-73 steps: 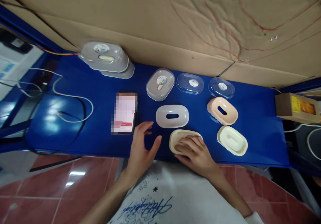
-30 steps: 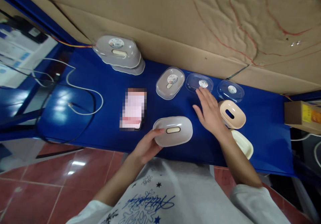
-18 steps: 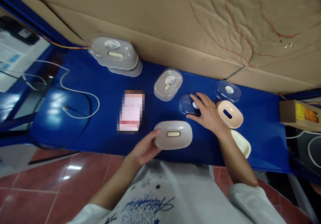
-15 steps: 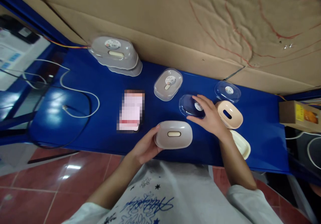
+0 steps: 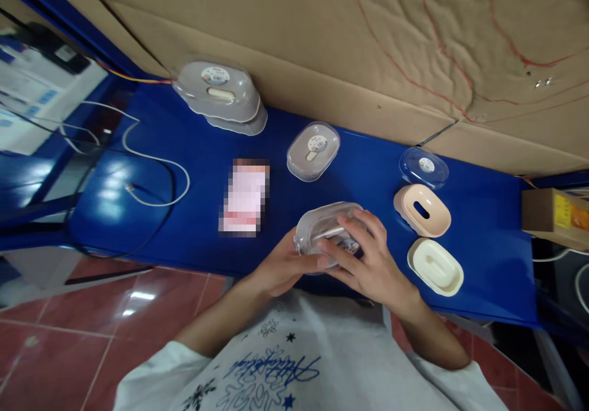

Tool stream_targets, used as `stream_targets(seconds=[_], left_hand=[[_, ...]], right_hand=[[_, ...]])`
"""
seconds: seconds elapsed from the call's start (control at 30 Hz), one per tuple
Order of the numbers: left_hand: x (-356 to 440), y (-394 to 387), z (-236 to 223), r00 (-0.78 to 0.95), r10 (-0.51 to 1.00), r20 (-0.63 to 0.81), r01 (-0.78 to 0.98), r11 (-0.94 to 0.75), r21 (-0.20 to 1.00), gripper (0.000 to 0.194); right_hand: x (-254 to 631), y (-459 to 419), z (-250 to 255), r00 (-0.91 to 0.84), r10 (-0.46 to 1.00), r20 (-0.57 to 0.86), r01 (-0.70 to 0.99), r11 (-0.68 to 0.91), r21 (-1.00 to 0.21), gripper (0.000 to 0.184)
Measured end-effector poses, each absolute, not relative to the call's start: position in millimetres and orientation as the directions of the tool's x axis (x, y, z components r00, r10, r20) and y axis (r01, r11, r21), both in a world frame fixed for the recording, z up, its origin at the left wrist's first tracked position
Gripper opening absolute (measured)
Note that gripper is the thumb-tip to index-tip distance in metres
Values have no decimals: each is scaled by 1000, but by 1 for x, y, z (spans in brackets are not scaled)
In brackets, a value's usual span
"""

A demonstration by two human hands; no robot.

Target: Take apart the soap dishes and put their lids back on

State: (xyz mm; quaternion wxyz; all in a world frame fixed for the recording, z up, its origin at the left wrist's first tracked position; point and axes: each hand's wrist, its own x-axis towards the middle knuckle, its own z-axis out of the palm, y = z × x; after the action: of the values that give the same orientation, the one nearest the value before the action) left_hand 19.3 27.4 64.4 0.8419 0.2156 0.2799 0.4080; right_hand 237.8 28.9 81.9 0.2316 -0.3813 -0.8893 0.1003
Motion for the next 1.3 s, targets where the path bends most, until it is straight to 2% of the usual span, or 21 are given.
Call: stream_targets(seconds=[0.07, 0.17, 0.43, 0.57, 0.67, 0.73, 0.8, 0.87, 0.93, 1.0, 1.07, 1.13, 1.2, 1.27, 1.3], left_hand=[[20, 27, 65, 478, 823, -306, -560, 554, 616, 70], [19, 24, 63, 440, 839, -319, -580, 537, 612, 73], [19, 23, 64, 494, 826, -273, -526, 533, 663, 87], [23, 24, 67, 517, 825, -226, -503, 507, 700, 86], [27, 21, 72, 425, 871, -247, -465, 445, 766, 77], [27, 18, 74, 341, 907, -245, -461, 389, 798, 72], [23, 15, 73, 320, 925, -206, -470, 344, 813, 66], [18, 14, 68, 367, 918, -150, -478, 324, 816, 63], [12, 17, 58, 433, 895, -106, -499, 336, 799, 62], [11, 23, 46, 458, 884, -94, -536, 359, 764, 60], [14, 29, 35, 461, 879, -120, -510, 374, 775, 64], [21, 33, 28, 448, 883, -141, -462, 364, 809, 65], [27, 34, 28, 392, 906, -159, -450, 339, 826, 61], [30, 33, 32, 281, 947, -157, -463, 277, 842, 55], [29, 32, 34, 231, 962, -146, -453, 239, 859, 55]], right_hand=[[239, 28, 80, -588, 714, 382, 616, 700, -360, 58], [244, 29, 79, -562, 727, 395, 584, 687, -432, 67], [257, 26, 81, -552, 766, 329, 563, 634, -531, 73], [258, 18, 72, -533, 750, 392, 595, 662, -456, 67], [257, 12, 60, -500, 735, 458, 617, 674, -406, 71], [256, 12, 54, -431, 764, 481, 573, 643, -508, 80], [257, 14, 51, -302, 841, 448, 458, 540, -706, 96], [259, 17, 53, -264, 913, 310, 306, 384, -871, 107], [261, 18, 61, -320, 931, 178, 263, 268, -927, 105], [261, 14, 73, -308, 935, 174, 364, 285, -887, 96], [259, 7, 89, -277, 904, 325, 510, 424, -748, 88], [255, 1, 106, -387, 799, 461, 581, 599, -550, 76], [251, -3, 116, -547, 679, 490, 552, 732, -399, 58], [250, -1, 118, -602, 657, 454, 536, 754, -379, 49], [252, 3, 115, -576, 693, 434, 548, 721, -424, 50]])
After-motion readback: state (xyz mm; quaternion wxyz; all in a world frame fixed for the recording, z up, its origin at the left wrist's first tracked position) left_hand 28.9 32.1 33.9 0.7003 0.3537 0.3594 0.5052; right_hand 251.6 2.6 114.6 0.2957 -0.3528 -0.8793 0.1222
